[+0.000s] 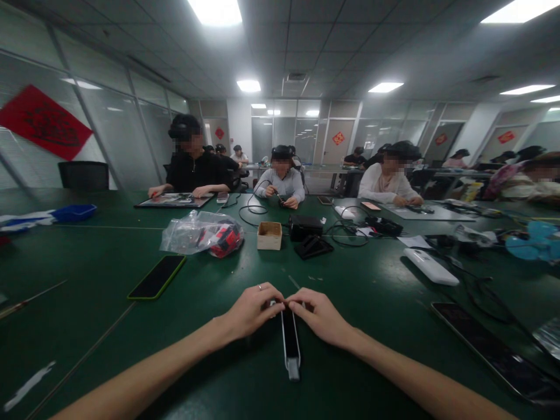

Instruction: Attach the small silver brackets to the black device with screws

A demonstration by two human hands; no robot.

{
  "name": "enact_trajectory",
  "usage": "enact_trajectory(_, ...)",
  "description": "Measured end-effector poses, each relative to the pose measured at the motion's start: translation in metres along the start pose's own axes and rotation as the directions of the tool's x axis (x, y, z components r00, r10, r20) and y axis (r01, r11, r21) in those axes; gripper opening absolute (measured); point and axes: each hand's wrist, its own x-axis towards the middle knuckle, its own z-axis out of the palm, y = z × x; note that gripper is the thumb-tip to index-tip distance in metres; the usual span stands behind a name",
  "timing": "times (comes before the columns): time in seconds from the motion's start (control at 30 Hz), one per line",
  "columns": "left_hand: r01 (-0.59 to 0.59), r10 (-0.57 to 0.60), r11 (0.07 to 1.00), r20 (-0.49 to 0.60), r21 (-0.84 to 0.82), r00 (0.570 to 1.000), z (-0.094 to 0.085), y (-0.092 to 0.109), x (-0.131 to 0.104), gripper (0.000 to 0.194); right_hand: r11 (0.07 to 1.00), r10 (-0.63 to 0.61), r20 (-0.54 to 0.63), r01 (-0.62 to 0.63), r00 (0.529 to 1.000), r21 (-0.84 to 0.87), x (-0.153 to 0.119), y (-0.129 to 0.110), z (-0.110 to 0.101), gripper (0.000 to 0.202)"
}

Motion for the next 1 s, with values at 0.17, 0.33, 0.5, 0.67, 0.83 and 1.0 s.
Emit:
enact_trajectory(0.17,0.147,-0.17,0.977,0.146,0.155,0.975,-0.02,-0.009,0.01,0.014,0.974,-0.017,-0.183,-0.025,0.983,-0.224,0.0,0.022,-0.013,0.024)
enact_trajectory(0.33,0.245,-0.294,0.949,0.267,0.2,0.918,-0.022,-0.017,0.009,0.016,0.947,0.014,-0.142,-0.059,0.99,-0.317,-0.005,0.04,-0.01,0.022)
enact_trajectory(0.5,0.264,-0.302,0.951,0.299,0.162,0.905,-0.015,-0.016,0.009,0.017,0.92,-0.004,-0.069,-0.024,0.998,-0.391,-0.005,0.041,-0.005,0.02)
enact_trajectory(0.67,0.276,-0.304,0.951,0.261,0.14,0.916,-0.012,-0.015,0.01,0.017,0.92,-0.017,-0.048,-0.003,0.999,-0.392,-0.004,0.042,-0.006,0.019)
enact_trajectory(0.83,0.276,-0.304,0.948,0.2,0.158,0.931,-0.009,-0.018,0.009,0.02,0.922,-0.033,-0.047,0.012,0.998,-0.388,-0.004,0.045,-0.006,0.02)
enact_trajectory(1.0,0.287,-0.313,0.944,0.162,0.161,0.936,-0.005,-0.021,0.008,0.02,0.923,-0.037,-0.049,0.015,0.998,-0.384,-0.003,0.046,-0.006,0.021)
